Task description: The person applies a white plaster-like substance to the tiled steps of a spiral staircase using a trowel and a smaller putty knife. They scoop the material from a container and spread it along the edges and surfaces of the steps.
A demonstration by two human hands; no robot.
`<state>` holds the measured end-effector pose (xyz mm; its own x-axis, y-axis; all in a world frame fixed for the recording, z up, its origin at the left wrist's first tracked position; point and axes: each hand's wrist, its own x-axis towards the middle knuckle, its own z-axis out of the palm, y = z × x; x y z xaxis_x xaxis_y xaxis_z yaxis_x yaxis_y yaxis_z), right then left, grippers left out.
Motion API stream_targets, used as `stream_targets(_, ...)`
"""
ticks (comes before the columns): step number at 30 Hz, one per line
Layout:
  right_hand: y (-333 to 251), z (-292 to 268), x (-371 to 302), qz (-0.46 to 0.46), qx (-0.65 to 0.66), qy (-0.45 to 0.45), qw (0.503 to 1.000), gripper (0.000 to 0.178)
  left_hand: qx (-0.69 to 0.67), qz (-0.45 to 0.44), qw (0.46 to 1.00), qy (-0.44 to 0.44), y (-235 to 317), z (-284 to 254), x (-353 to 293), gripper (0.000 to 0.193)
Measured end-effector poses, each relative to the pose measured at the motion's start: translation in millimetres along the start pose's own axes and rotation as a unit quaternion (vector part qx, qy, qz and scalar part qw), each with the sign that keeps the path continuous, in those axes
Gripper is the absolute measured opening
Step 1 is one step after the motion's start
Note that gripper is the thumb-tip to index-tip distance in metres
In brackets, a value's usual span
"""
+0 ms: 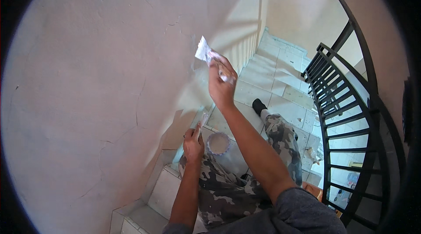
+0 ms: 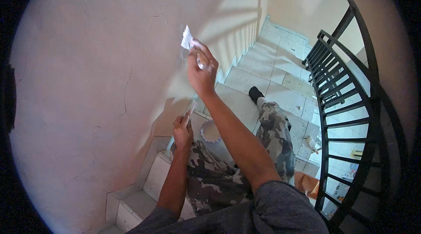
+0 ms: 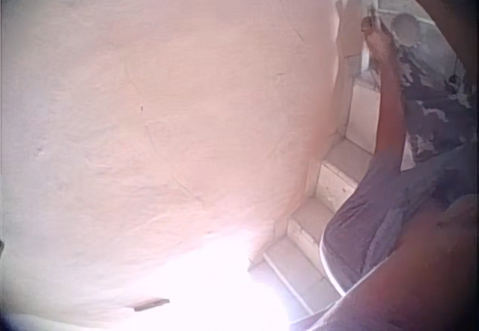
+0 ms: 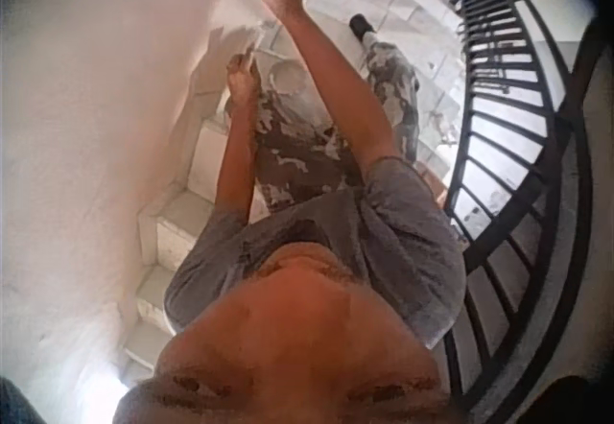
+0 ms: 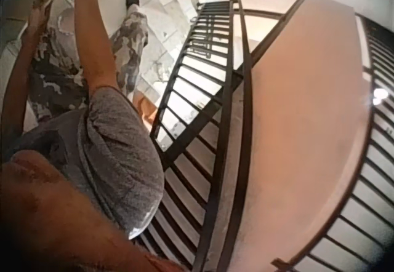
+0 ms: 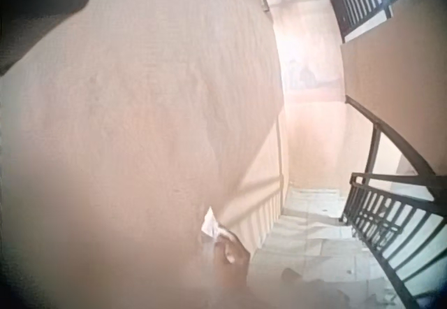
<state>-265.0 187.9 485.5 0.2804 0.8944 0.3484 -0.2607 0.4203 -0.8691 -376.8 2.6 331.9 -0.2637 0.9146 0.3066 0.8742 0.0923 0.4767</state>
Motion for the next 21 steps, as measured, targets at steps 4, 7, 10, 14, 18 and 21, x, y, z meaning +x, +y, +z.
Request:
stream_targets(4,25.5,26.4,17.6,-0.019,-0.008,0.008,1.0,0.026,-0.005,-0.015,1.0,0.002,-1.1,6.9,2.1,0.042)
stream_targets(7,37.4,38.7,24.6,-0.051,-0.057,0.002,0.997,0.027,-0.016,-0.019,1.0,-0.003,-1.1,4.0,2.9,0.035)
stream_targets(10,45.1,51.4,25.8,-0.073,-0.103,-0.006,0.992,0.031,-0.032,-0.035,0.999,-0.005,-1.6,3.6,4.8,0.033)
stream_targets(14,43.0,73.7,19.6,-0.163,-0.185,-0.002,0.969,0.04,-0.057,-0.058,0.997,-0.006,-2.7,6.9,4.6,0.034)
stream_targets(18,26.7,90.2,4.3,-0.199,-0.195,-0.014,0.96,0.043,-0.048,-0.038,0.998,0.008,-3.0,13.5,6.7,0.034)
stream_targets(21,14.9,84.2,-14.1,-0.223,-0.136,-0.036,0.965,0.044,-0.053,-0.017,0.998,0.025,-11.7,16.6,5.6,0.036)
